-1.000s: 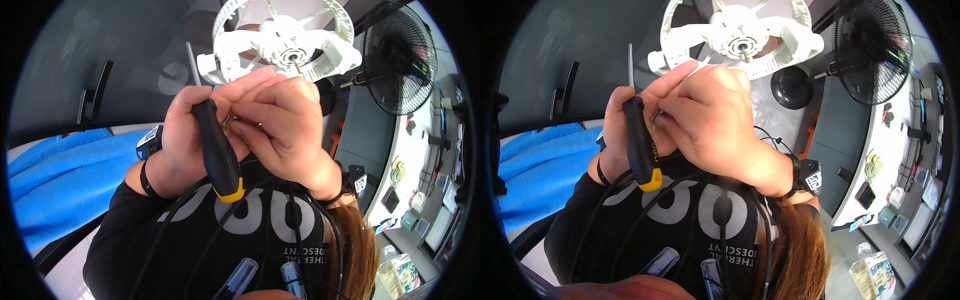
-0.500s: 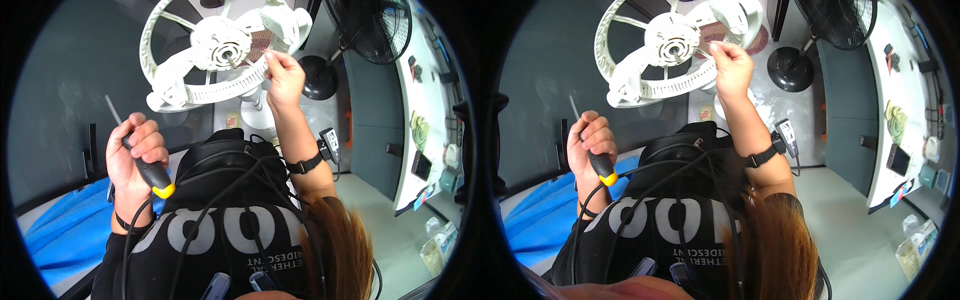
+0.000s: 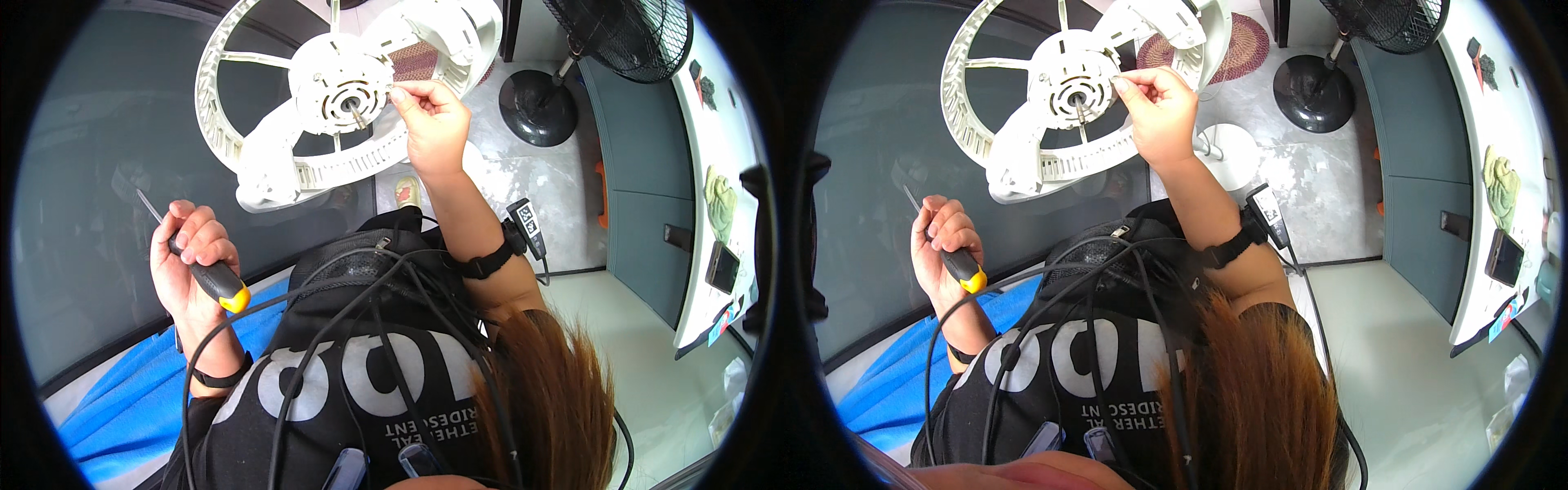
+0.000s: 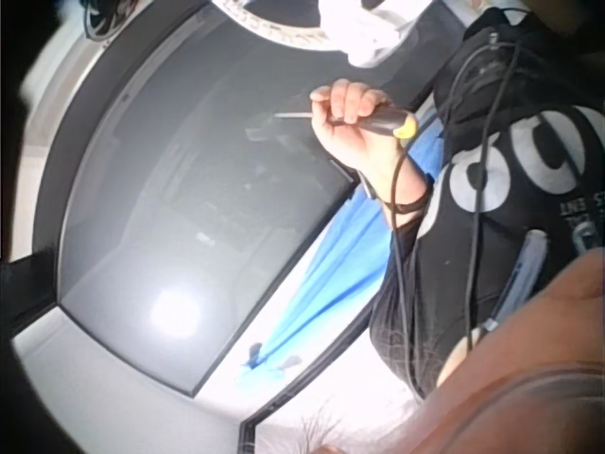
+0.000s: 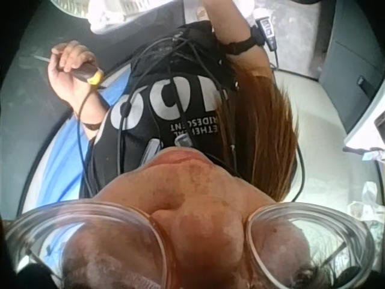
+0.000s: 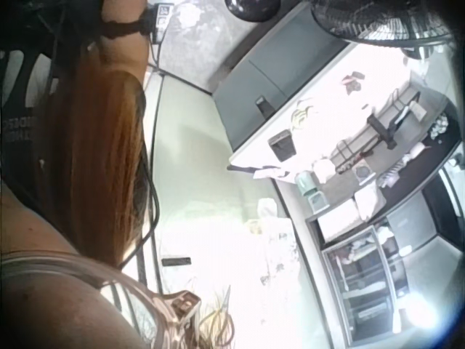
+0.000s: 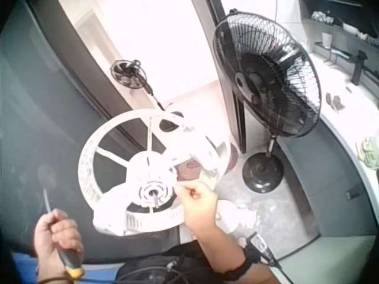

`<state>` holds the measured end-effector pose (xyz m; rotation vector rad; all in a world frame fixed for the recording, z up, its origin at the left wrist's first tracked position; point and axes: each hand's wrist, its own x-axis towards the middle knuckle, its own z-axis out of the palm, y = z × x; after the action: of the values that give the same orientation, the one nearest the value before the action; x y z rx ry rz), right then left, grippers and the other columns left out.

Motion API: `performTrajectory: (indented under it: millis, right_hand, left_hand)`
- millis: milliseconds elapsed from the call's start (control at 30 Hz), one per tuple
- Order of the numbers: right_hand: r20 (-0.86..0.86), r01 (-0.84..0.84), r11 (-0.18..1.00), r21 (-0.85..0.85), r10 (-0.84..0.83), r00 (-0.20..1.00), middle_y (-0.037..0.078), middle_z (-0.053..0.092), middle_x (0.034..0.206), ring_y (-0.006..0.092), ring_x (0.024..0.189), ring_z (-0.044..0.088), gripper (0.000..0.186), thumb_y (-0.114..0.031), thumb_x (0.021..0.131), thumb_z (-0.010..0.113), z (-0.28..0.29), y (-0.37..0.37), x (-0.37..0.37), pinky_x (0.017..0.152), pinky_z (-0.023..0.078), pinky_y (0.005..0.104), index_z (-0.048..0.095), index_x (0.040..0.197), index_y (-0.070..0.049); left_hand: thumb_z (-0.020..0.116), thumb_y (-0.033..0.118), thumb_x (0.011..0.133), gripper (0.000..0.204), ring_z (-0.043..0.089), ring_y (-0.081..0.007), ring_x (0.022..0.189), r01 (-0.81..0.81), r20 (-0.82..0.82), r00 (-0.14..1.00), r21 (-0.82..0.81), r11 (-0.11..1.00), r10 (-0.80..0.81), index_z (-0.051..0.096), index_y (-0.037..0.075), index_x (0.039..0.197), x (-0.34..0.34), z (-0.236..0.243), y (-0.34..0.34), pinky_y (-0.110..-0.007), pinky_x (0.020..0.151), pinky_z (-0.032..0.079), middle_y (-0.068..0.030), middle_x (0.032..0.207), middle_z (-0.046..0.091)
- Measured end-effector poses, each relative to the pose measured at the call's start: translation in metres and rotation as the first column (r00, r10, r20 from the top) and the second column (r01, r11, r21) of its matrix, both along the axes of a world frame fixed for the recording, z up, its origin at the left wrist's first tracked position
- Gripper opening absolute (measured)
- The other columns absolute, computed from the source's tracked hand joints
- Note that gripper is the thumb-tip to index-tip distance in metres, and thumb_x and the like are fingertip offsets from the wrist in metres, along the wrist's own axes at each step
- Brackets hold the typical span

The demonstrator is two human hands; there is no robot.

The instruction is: The person uses a screwdriver to loosen and tighten screws on the central hub of a white fan cage. They rotate the cage to access different screw locations and repeatedly adjust the same fasteners.

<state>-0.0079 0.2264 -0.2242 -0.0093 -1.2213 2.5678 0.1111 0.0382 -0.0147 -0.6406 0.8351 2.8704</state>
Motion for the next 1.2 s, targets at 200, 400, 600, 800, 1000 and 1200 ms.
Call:
performTrajectory:
  millis: [200,400,600,800,1000,1200]
  right_hand:
    - [-0.111,0.076,0.987,0.143,-0.060,0.992,0.003,0.062,0.085,0.0057,0.073,0.053,0.009,0.005,0.082,0.069,-0.004,0.000,0.000,0.068,0.044,0.0191,0.067,0.091,0.004]
    - [-0.052,-0.029,0.998,-0.048,0.026,0.998,0.002,0.062,0.084,0.0047,0.072,0.053,0.010,0.004,0.083,0.069,-0.007,-0.005,-0.002,0.067,0.044,0.0180,0.065,0.091,0.003]
    - [-0.002,-0.133,0.977,-0.169,0.134,0.991,0.003,0.063,0.087,0.0062,0.072,0.056,0.019,0.003,0.082,0.070,-0.009,-0.005,-0.006,0.064,0.048,0.0191,0.060,0.098,0.002]
    - [0.026,-0.328,0.907,-0.263,0.347,0.938,0.021,0.050,0.126,0.0107,0.078,0.059,0.056,-0.005,0.083,0.070,-0.015,-0.001,-0.017,0.058,0.049,0.0204,0.044,0.132,0.002]
    - [-0.008,-0.423,0.878,-0.222,0.433,0.902,0.028,0.035,0.144,0.0115,0.079,0.059,0.067,-0.013,0.090,0.064,-0.020,-0.006,-0.018,0.052,0.046,0.0186,0.028,0.145,0.003]
    - [0.027,-0.357,0.880,-0.314,0.384,0.923,0.016,0.064,0.109,0.0098,0.061,0.058,0.047,-0.012,0.092,0.060,-0.016,-0.016,-0.017,0.049,0.046,0.0193,0.046,0.133,0.005]
  left_hand:
    - [0.044,0.016,0.096,0.020,0.043,-0.0110,0.056,-0.004,0.001,1.000,-0.021,1.000,0.004,0.059,0.002,0.094,-0.012,-0.004,-0.013,-0.027,0.053,0.042,-0.0015,0.066,0.042]
    - [0.044,0.016,0.096,0.020,0.042,-0.0115,0.056,0.024,0.010,1.000,-0.022,0.999,-0.024,0.058,0.002,0.095,-0.016,-0.009,-0.019,-0.027,0.054,0.041,-0.0016,0.067,0.042]
    - [0.044,0.016,0.096,0.020,0.042,-0.0115,0.056,0.029,0.014,0.999,-0.036,0.999,-0.028,0.059,0.002,0.094,-0.019,-0.010,-0.023,-0.027,0.054,0.041,-0.0014,0.067,0.041]
    - [0.044,0.017,0.096,0.021,0.042,-0.0115,0.057,0.020,0.022,1.000,-0.039,0.999,-0.019,0.059,0.003,0.095,-0.019,-0.012,-0.026,-0.027,0.054,0.041,-0.0013,0.067,0.041]
    - [0.044,0.017,0.096,0.021,0.042,-0.0115,0.057,0.009,0.017,1.000,-0.047,0.999,-0.008,0.059,0.003,0.095,-0.020,-0.013,-0.033,-0.027,0.054,0.041,-0.0013,0.067,0.042]
    - [0.044,0.017,0.096,0.021,0.042,-0.0112,0.056,0.001,0.037,0.999,-0.067,0.998,0.001,0.059,0.003,0.095,-0.022,-0.017,-0.042,-0.027,0.054,0.041,-0.0014,0.067,0.042]
